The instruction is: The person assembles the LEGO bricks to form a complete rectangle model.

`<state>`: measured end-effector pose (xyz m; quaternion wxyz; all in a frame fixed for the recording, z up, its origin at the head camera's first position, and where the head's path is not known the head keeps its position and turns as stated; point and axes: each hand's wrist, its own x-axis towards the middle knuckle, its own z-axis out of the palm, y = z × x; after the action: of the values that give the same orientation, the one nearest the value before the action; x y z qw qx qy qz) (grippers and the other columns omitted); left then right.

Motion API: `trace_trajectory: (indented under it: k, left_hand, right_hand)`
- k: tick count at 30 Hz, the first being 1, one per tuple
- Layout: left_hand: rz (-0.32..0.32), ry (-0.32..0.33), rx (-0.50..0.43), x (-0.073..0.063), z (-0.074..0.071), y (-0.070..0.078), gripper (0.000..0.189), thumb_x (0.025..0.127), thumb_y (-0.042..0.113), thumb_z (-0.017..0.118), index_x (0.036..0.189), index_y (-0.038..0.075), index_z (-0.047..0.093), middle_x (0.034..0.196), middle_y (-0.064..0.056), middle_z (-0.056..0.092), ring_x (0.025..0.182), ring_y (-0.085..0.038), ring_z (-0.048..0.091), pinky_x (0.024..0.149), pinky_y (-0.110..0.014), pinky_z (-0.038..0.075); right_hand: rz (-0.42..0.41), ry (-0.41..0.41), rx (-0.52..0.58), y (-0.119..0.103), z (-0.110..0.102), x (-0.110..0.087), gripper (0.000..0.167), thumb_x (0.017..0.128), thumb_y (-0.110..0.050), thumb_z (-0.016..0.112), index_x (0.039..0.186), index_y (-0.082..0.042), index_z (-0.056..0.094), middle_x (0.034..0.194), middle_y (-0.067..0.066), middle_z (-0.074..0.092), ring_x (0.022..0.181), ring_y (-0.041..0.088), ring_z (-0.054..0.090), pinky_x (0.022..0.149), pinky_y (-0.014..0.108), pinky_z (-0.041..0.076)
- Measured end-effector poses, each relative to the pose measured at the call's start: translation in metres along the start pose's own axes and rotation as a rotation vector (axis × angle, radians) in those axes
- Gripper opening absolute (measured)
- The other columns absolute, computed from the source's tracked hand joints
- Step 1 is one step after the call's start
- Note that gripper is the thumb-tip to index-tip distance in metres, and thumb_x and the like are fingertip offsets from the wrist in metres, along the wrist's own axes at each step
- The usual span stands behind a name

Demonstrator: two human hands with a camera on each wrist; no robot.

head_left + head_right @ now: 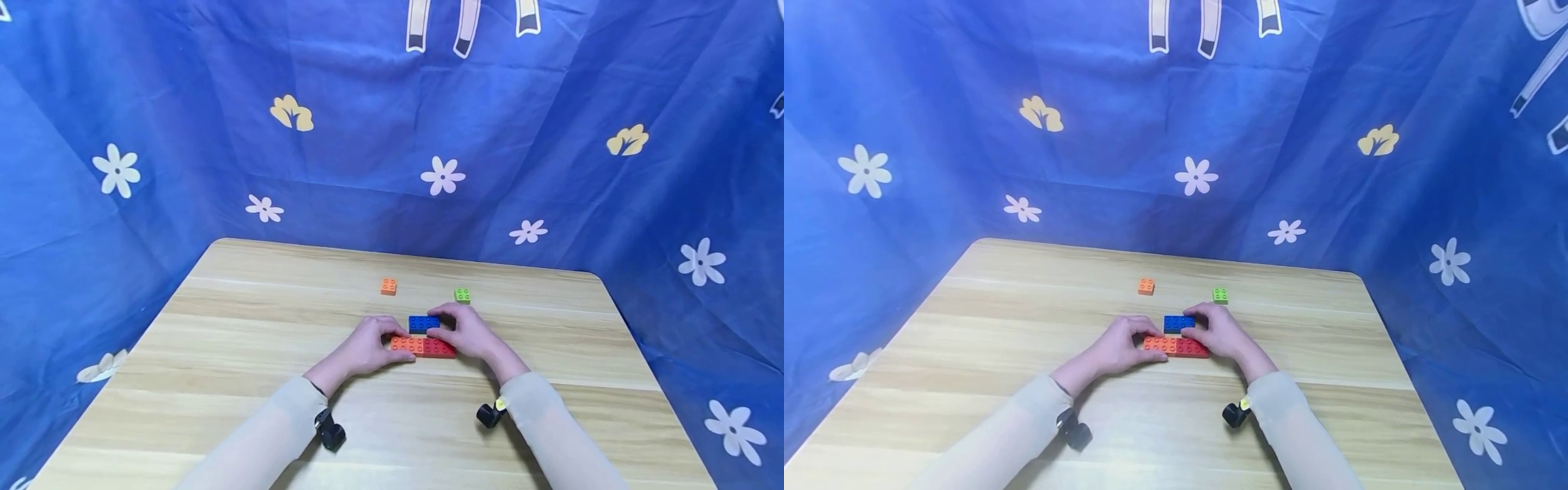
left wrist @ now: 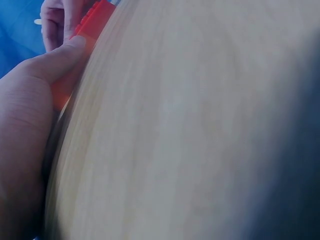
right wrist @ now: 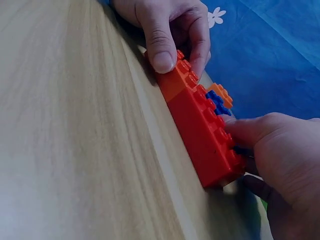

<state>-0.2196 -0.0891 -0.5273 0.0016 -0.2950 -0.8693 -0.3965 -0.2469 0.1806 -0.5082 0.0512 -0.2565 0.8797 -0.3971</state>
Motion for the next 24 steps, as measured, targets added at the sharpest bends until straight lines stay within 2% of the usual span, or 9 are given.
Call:
trace_trajectory:
  k: [8, 17, 24]
  left_hand:
    - [0.014, 0.007, 0.009, 0.000, 0.001, 0.000, 0.040, 0.082, 0.044, 0.093, 0.112, 0.020, 0.081, 0.102, 0.014, 0.073, 0.100, -0.005, 0.066, 0.097, -0.033, 0.051]
    - [0.014, 0.000, 0.003, 0.002, 0.002, 0.001, 0.038, 0.082, 0.044, 0.092, 0.112, 0.023, 0.081, 0.104, 0.016, 0.073, 0.101, -0.004, 0.065, 0.098, -0.033, 0.051]
    - [0.007, 0.005, 0.016, 0.000, 0.000, -0.001, 0.039, 0.082, 0.046, 0.092, 0.112, 0.025, 0.081, 0.103, 0.018, 0.072, 0.099, -0.004, 0.065, 0.098, -0.035, 0.050]
  right_hand:
    - [0.022, -0.010, -0.018, -0.001, -0.001, 0.003, 0.036, 0.098, -0.017, 0.079, 0.131, -0.005, 0.073, 0.127, 0.008, 0.071, 0.122, 0.026, 0.063, 0.112, 0.049, 0.044]
    - [-0.070, 0.060, 0.085, -0.002, -0.007, 0.001, 0.038, 0.099, -0.017, 0.078, 0.134, -0.005, 0.071, 0.125, 0.004, 0.070, 0.115, 0.023, 0.066, 0.103, 0.046, 0.053]
    - [-0.082, 0.059, 0.082, -0.008, -0.011, -0.002, 0.036, 0.099, -0.016, 0.078, 0.133, -0.006, 0.072, 0.123, -0.001, 0.066, 0.117, 0.018, 0.063, 0.105, 0.039, 0.052]
